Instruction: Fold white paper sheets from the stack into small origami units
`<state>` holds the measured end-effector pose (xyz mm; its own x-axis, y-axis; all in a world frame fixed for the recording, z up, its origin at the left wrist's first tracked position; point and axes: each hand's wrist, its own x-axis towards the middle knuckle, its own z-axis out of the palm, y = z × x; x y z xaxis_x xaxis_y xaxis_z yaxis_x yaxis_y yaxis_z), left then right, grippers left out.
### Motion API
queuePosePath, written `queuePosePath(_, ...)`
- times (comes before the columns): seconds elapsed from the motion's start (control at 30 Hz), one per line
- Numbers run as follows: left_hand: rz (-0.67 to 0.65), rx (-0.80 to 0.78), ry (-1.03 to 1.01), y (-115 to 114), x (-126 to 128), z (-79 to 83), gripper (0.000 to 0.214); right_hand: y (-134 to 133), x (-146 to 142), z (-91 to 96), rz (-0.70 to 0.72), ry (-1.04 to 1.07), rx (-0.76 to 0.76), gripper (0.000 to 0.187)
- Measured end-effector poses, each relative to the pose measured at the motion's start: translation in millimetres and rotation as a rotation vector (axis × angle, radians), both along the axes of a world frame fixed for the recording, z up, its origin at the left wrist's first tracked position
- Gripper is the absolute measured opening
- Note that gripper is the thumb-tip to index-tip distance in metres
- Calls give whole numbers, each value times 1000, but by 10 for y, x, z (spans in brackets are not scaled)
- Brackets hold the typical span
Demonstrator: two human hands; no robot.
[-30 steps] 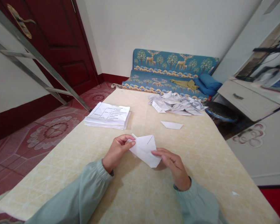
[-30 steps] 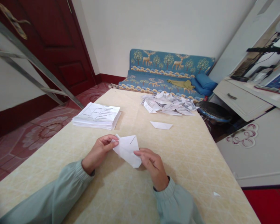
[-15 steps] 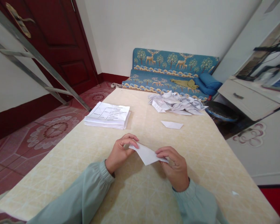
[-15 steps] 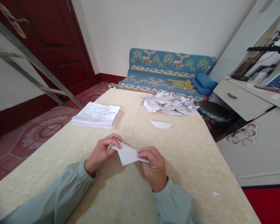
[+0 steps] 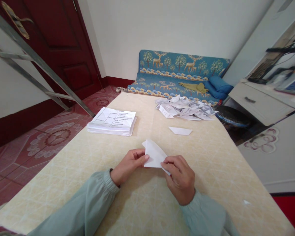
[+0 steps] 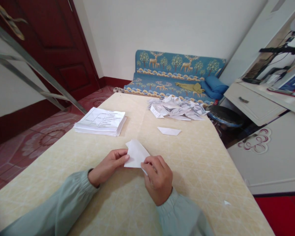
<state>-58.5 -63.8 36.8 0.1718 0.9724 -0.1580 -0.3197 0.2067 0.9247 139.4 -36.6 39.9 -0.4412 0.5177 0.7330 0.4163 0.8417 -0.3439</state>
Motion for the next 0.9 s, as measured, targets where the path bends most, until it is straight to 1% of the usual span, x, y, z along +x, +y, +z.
queuePosePath(0.03, -8, 15, 5, -2, 7, 5, 30, -15, -14, 5, 26, -16, -7, 27)
queuePosePath(0.1, 15, 23, 4, 5, -4, 4, 29, -52, -33, 27, 118, -48, -31, 29)
queuePosePath(0.17, 68, 2, -4, 21, -43, -8, 28, -88, -34, 62, 241, -61, -61, 28)
queuePosePath(0.23, 144, -36, 5, 37, -99, -22, 27, -109, -15, 94, 307, -21, -92, 31)
queuePosePath(0.27, 193, -62, 21, 42, -127, -26, 27, -110, -1, 105, 289, 19, -101, 33)
queuePosePath(0.33, 269, -105, 85, 42, -174, -23, 25, -91, 26, 111, 166, 109, -99, 38)
queuePosePath(0.37, 273, -115, 131, 38, -191, -14, 24, -71, 36, 106, 94, 140, -88, 40)
queuePosePath(0.4, 243, -110, 183, 31, -203, -2, 24, -48, 42, 98, 36, 152, -76, 44)
queuePosePath(0.43, 183, -86, 240, 23, -210, 13, 24, -22, 45, 87, 3, 142, -64, 46)
queuePosePath(0.47, 111, -44, 301, 14, -213, 30, 24, 4, 44, 74, 2, 111, -56, 49)
queuePosePath(0.53, -19, 81, 431, 1, -207, 60, 25, 49, 34, 44, 68, 9, -47, 53)
queuePosePath(0.57, -60, 156, 493, -3, -199, 70, 26, 64, 26, 30, 115, -43, -44, 54)
queuePosePath(0.63, -101, 293, 597, -3, -174, 74, 26, 80, 7, 4, 203, -114, -33, 52)
queuePosePath(0.7, -121, 399, 666, 5, -145, 62, 25, 76, -9, -10, 245, -137, -22, 46)
queuePosePath(0.77, -94, 488, 722, 16, -124, 46, 26, 59, -12, -13, 228, -137, -16, 40)
queuePosePath(0.8, -51, 532, 756, 22, -121, 41, 26, 49, -6, -11, 199, -131, -14, 38)
queuePosePath(0.9, 156, 635, 869, 30, -148, 49, 28, 33, 39, -15, 63, -106, -15, 38)
